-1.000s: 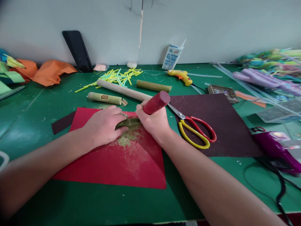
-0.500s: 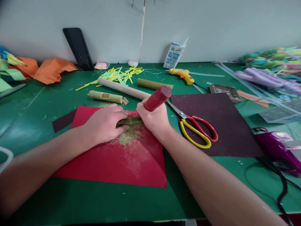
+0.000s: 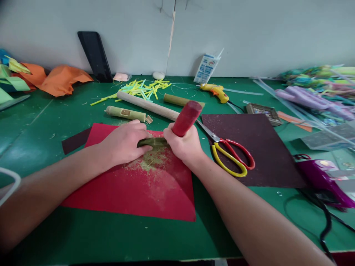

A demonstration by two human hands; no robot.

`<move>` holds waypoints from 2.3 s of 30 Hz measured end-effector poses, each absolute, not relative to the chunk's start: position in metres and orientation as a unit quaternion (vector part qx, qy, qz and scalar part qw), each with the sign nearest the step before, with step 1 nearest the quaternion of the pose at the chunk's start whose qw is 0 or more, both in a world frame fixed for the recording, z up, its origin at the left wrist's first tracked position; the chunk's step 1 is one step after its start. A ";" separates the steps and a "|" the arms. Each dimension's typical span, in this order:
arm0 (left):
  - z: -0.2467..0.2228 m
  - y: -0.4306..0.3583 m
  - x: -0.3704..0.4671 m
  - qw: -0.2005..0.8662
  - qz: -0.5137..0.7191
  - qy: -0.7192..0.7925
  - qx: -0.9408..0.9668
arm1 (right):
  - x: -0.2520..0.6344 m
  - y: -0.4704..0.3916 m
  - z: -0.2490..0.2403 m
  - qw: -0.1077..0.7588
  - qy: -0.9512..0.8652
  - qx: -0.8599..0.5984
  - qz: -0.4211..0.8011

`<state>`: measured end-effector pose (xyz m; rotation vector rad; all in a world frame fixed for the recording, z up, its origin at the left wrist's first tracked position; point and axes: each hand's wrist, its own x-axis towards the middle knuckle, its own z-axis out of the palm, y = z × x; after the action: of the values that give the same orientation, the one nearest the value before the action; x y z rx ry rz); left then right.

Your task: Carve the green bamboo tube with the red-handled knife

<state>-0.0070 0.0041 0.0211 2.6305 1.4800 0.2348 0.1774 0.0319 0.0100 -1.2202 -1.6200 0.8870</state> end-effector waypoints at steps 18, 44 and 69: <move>0.021 0.002 -0.006 0.059 0.074 0.493 0.865 | 0.173 0.040 0.004 0.482 -0.637 -0.508 0.322; 0.020 0.003 -0.008 0.061 0.085 0.477 0.873 | 0.177 0.036 0.011 0.461 -0.645 -0.490 0.364; 0.020 -0.001 -0.005 0.070 0.071 0.495 0.863 | 0.177 0.037 0.006 0.491 -0.636 -0.482 0.349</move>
<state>-0.0045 -0.0013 0.0205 2.5975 1.4877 0.2132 0.1765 0.0372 0.0064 -1.1705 -1.5453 0.8463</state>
